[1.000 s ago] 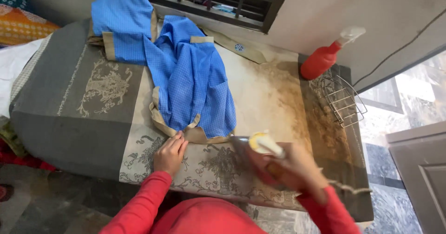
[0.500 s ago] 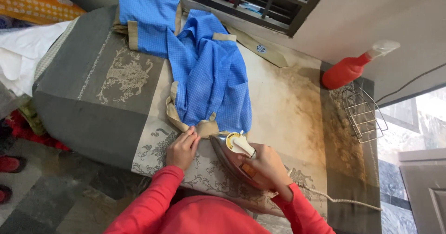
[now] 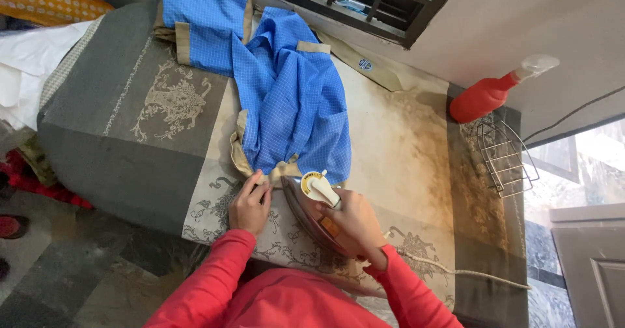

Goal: Ironing a blue patterned shirt using an iron and water spray on an ironing board.

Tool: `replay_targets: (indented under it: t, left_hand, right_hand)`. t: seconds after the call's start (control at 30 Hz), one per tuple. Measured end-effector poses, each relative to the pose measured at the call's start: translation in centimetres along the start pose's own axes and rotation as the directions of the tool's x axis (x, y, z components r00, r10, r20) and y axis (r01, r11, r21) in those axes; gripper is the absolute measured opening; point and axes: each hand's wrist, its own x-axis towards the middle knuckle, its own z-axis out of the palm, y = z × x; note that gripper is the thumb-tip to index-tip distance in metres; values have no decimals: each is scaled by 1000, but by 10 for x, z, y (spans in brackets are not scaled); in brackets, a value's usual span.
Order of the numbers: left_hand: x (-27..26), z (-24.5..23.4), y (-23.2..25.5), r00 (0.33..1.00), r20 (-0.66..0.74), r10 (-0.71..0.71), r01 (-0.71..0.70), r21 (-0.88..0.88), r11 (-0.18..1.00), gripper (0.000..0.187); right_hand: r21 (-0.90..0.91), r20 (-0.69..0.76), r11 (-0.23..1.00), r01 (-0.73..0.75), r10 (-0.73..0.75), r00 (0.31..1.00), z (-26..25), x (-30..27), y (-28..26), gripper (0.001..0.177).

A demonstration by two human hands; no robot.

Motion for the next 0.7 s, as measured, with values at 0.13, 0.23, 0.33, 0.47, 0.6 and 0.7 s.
replay_targets:
  t: [0.13, 0.23, 0.33, 0.47, 0.6, 0.7]
  left_hand:
    - [6, -8, 5, 1000, -12, 25, -25, -15, 1000, 8]
    - [12, -20, 12, 1000, 5, 30, -30, -9, 999, 7]
    - [33, -47, 36, 983, 160, -86, 99, -76, 992, 14]
    - [31, -48, 34, 979, 188, -79, 87, -38, 995, 17]
    - [34, -51, 37, 979, 196, -61, 75, -66, 995, 17]
    - [33, -49, 36, 977, 200, -73, 96, -106, 990, 17]
  right_hand:
    - [62, 17, 998, 5, -6, 1000, 11, 1, 10, 38]
    - [77, 37, 993, -89, 86, 996, 14, -18, 44, 41]
    - [106, 40, 980, -168, 164, 986, -14, -55, 73, 36]
    - [181, -50, 930, -318, 332, 942, -23, -86, 153, 42]
    - [560, -72, 735, -382, 502, 862, -46, -114, 193, 27]
    - [667, -87, 678, -309, 483, 871, -54, -120, 201, 30]
